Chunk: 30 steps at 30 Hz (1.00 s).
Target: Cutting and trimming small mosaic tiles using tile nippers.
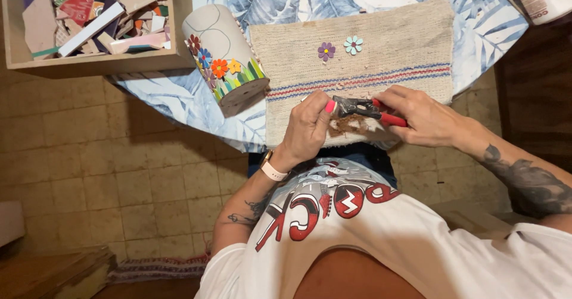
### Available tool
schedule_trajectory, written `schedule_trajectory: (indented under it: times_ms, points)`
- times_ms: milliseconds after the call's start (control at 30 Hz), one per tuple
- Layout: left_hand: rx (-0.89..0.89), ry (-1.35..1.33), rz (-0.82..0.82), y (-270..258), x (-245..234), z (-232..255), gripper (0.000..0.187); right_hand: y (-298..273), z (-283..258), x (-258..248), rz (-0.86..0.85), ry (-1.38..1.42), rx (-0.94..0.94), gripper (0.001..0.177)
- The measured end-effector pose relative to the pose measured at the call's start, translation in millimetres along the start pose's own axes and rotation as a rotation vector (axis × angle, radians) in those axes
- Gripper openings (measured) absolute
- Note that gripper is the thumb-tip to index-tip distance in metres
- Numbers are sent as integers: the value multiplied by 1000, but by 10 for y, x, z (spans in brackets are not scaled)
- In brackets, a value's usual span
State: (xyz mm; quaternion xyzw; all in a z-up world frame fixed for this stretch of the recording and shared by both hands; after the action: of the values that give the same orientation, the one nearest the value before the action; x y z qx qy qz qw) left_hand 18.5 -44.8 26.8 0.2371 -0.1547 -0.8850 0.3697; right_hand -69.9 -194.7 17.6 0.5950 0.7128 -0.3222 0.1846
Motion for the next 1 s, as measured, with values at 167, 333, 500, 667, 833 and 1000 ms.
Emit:
schedule_trajectory:
  times_ms: [167,333,500,667,833,1000]
  points:
    - [3,-7,0,10,4,-7,25,3,81,19,14,22,10,47]
    - [-9,-31,1,-29,54,-117,25,-29,329,93,54,21,4,37]
    - [-13,-39,-18,4,36,-90,25,-45,346,78,102,14,-17,34]
    - [-15,-49,9,-25,48,-143,26,-2,47,1,80,15,-30,42]
    - [-77,-28,2,-58,25,-148,25,-47,82,-153,267,26,-152,51]
    - [-16,156,-120,-30,-76,201,27,-220,46,-532,767,-43,-123,36]
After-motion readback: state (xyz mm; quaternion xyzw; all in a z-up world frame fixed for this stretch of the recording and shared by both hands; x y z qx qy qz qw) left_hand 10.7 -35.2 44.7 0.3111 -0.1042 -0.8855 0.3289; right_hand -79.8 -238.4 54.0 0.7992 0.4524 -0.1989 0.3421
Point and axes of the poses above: each hand's wrist, its own y-axis towards the middle knuckle, its own x-axis out of the palm, z = x × y, the point moved 6 cm from there along y, towards the middle knuckle, and after that the axes turned 9 degrees about y, right-handed, at the moved point
